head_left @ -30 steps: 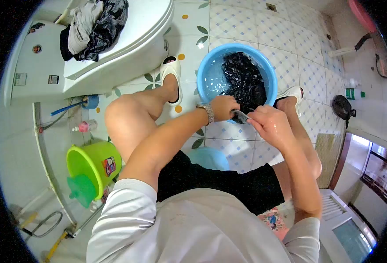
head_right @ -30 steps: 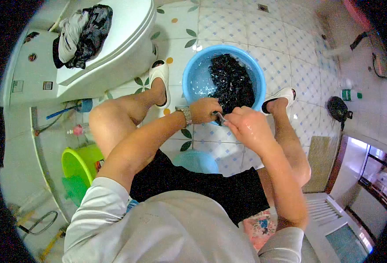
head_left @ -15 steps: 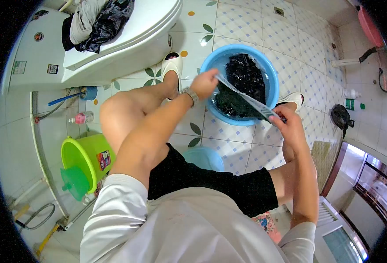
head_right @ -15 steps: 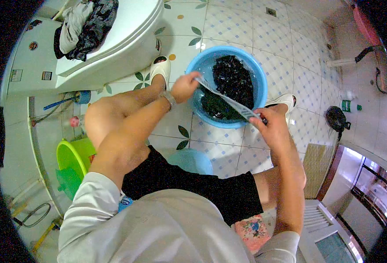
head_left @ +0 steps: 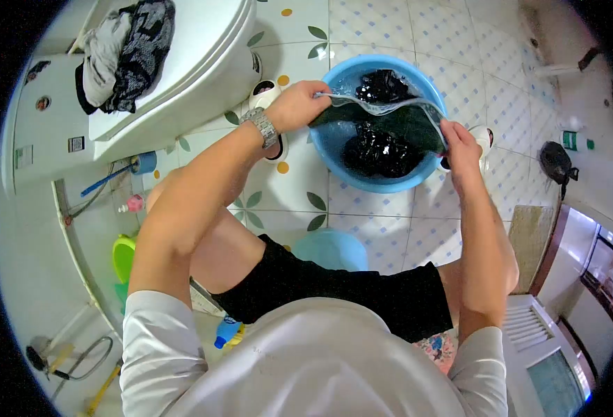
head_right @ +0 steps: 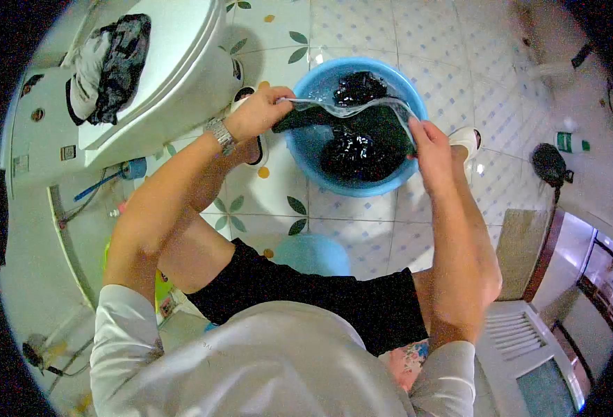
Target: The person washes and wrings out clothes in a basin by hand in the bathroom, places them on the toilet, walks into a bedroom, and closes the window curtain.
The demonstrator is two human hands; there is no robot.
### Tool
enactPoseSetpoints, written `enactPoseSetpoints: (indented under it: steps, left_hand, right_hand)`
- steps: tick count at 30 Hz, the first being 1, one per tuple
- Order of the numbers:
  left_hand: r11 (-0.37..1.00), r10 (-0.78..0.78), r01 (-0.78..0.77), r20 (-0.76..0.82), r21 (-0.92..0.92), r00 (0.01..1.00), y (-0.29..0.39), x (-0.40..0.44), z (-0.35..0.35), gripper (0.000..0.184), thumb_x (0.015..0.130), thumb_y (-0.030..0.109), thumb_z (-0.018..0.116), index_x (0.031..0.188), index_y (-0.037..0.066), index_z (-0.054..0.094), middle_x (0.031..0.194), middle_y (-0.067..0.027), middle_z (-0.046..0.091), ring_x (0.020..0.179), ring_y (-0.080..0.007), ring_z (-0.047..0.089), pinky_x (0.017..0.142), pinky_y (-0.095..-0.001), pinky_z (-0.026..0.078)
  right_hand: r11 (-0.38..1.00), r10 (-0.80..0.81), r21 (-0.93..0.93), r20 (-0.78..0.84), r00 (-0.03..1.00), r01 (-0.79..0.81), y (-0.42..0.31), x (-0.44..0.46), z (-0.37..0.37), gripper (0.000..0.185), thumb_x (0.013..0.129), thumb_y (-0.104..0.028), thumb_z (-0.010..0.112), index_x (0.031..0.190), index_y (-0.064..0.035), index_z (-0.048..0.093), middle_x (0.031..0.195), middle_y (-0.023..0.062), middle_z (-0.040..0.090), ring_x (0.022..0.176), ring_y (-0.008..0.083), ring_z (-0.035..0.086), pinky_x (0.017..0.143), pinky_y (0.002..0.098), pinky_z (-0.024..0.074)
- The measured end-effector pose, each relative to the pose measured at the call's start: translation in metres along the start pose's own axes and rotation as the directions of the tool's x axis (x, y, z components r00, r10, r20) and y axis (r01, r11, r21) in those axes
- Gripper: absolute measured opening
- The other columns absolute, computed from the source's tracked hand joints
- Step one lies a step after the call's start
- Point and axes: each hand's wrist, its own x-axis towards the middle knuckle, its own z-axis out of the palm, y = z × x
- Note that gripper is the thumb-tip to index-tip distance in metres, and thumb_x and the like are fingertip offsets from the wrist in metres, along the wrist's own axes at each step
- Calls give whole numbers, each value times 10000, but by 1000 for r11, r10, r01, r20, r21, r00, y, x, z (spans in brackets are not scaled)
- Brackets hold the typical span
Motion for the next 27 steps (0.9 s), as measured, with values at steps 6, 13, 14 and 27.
enactPoseSetpoints:
  steps: [6, 13, 14, 27]
  left_hand:
    - [910, -104, 153, 146, -385, 984, 3, 23, 33, 335, 918, 317, 557, 862, 0, 648, 657, -31, 585, 598, -116, 549, 585, -301, 465]
    - [965, -174, 173, -11, 197, 985, -36, 35, 97, 319, 940, 293, 515, 852, 17, 647, 809, -212, 658, 724, -421, 637, 685, -470, 526]
    - [951, -45, 63, -66, 302, 997, -56, 37, 113, 315, 932, 297, 522, 851, 22, 652, 869, -219, 654, 794, -411, 638, 714, -470, 525]
    - [764, -302, 139, 158, 631, 940, -109, 87, 175, 243, 884, 123, 457, 967, 61, 676, 989, -186, 695, 903, -354, 684, 777, -457, 553]
  right_hand:
    - [892, 3, 452, 72, 997, -35, 16, 23, 69, 281, 927, -371, 603, 988, -102, 659, 878, -19, 641, 777, 100, 581, 594, 262, 470]
    - [995, -61, 87, 101, 993, 52, 98, 61, 139, 255, 890, -270, 623, 1034, -61, 638, 890, 101, 665, 801, 294, 642, 695, 409, 532]
    - [942, -215, -244, 80, 973, 228, 115, 67, 145, 246, 883, -249, 618, 1027, -50, 628, 889, 145, 672, 798, 349, 655, 706, 444, 535]
    - [490, -50, -820, 311, 949, 295, 164, 126, 178, 144, 852, -127, 534, 913, -72, 652, 869, 181, 693, 836, 346, 685, 704, 469, 549]
